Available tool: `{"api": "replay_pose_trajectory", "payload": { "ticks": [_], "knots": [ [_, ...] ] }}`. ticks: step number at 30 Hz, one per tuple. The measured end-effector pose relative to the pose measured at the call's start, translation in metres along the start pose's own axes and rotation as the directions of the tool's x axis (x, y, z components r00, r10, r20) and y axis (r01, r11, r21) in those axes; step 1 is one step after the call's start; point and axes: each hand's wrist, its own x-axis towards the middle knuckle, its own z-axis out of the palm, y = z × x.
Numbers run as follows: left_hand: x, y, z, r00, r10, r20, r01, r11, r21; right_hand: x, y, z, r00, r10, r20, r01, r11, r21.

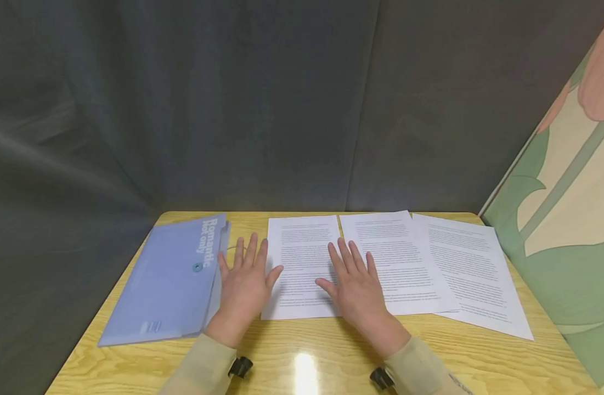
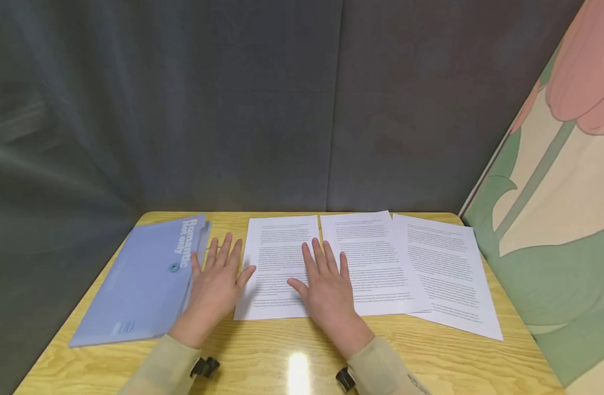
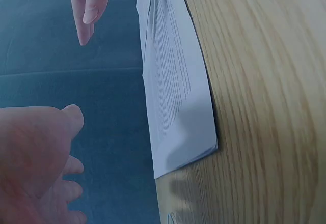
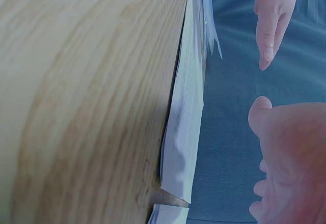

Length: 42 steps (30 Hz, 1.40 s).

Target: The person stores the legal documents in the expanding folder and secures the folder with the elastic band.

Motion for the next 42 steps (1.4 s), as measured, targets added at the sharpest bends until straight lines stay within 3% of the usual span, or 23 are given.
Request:
{"api": "replay_pose_trajectory", "payload": {
  "ticks": [18,42],
  "knots": [
    [-0.003,-0.026,-0.003,0.999,-0.044,-0.001,0.044,0.998,-0.047,0.011,-0.001,0.009,0.997,0.037,0.064,-0.038,0.999,0.01],
    [-0.005,-0.072,-0.007,0.987,-0.154,0.052,0.159,0.981,-0.115,0.021,0.009,0.025,0.979,0.098,0.179,-0.104,0.994,0.023]
  ]
}}
